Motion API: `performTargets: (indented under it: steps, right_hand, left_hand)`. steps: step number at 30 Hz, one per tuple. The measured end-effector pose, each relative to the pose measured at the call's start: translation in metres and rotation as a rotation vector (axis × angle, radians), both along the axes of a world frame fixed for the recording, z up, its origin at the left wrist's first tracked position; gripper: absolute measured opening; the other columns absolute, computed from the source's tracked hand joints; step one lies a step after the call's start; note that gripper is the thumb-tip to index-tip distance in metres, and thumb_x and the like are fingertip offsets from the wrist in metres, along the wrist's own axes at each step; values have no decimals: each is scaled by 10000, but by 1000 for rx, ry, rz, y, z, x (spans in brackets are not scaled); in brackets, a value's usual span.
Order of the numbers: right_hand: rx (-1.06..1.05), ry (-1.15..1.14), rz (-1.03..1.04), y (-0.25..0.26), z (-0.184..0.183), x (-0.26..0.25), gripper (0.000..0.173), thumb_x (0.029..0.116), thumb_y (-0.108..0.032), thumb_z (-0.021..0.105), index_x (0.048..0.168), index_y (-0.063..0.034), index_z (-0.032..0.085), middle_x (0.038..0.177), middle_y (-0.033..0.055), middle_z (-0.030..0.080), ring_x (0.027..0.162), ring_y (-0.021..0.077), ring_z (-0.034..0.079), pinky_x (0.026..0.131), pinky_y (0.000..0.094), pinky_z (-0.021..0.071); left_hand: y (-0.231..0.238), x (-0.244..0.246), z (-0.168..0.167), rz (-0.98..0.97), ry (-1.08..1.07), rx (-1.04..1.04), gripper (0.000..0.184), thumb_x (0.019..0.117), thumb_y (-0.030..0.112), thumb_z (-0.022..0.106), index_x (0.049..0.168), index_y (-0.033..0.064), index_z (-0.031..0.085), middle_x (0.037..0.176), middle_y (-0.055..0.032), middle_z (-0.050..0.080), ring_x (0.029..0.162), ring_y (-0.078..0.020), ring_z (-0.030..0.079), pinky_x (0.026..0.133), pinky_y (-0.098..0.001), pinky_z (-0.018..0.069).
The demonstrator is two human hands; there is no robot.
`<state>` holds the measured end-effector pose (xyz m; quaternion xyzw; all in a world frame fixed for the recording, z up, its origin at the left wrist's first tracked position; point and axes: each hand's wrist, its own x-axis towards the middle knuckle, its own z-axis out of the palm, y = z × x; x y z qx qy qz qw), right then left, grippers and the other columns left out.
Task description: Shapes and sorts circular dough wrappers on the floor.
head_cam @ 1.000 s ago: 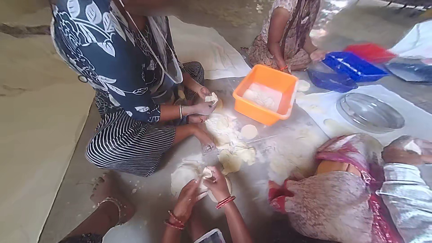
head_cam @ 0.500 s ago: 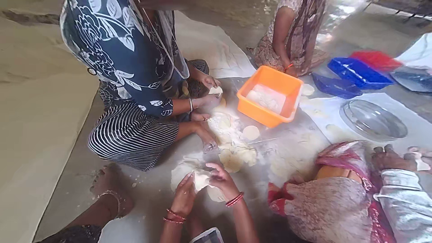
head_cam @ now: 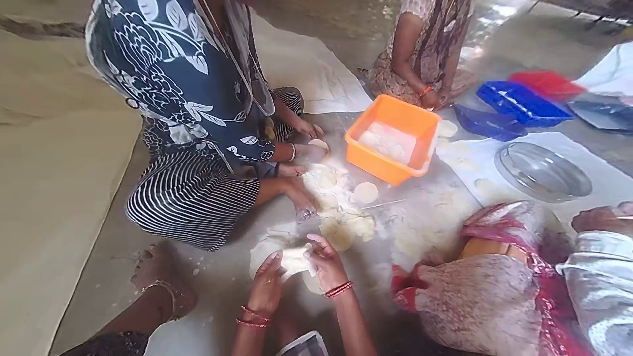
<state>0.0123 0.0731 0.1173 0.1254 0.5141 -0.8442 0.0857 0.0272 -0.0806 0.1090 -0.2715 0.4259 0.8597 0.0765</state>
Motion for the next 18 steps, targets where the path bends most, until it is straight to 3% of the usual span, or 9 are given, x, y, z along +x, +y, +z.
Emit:
performTargets:
  steps: [3, 7, 13, 16, 18]
  right_hand:
    - [-20, -35, 22, 3, 2, 0, 488, 894, 86, 614, 1370, 11, 536, 1050, 113, 685, 834, 139, 666, 731, 303, 573]
    - [-114, -84, -30, 5, 6, 0, 348, 954, 61, 565, 1299, 9, 576, 988, 100, 697, 842, 167, 692, 781, 352, 601]
    - [-158, -126, -72, 7, 7, -1, 325, 968, 53, 552, 1287, -2, 576, 971, 91, 694, 832, 166, 685, 777, 348, 594]
    - [-280, -183, -48, 9, 9, -1, 331, 999, 24, 496, 1318, -28, 566, 987, 93, 695, 843, 183, 696, 779, 361, 603]
    - [-306, -213, -50, 11, 15, -2, 327, 1000, 15, 474, 1310, -31, 570, 1006, 82, 693, 846, 158, 691, 768, 329, 596]
  left_hand:
    - [0, 1, 0, -23, 5, 48, 216, 1080, 117, 449, 1210, 10, 584, 965, -93, 723, 808, -152, 719, 704, -307, 614]
    - [-1, 0, -2, -4, -8, 72, 143, 1050, 54, 492, 1113, 6, 611, 940, -105, 735, 803, -161, 730, 696, -306, 623]
    - [-4, 0, -6, -9, 28, 71, 95, 1001, -11, 542, 932, 45, 575, 869, -91, 723, 759, -155, 716, 669, -299, 612]
    - [-4, 1, -9, -23, 17, 61, 136, 993, -21, 548, 889, 65, 563, 777, -56, 696, 649, -104, 670, 581, -244, 572]
    - [-3, 0, -11, -35, -9, 64, 181, 1007, -11, 517, 862, 94, 543, 675, 6, 612, 520, -40, 556, 490, -178, 488]
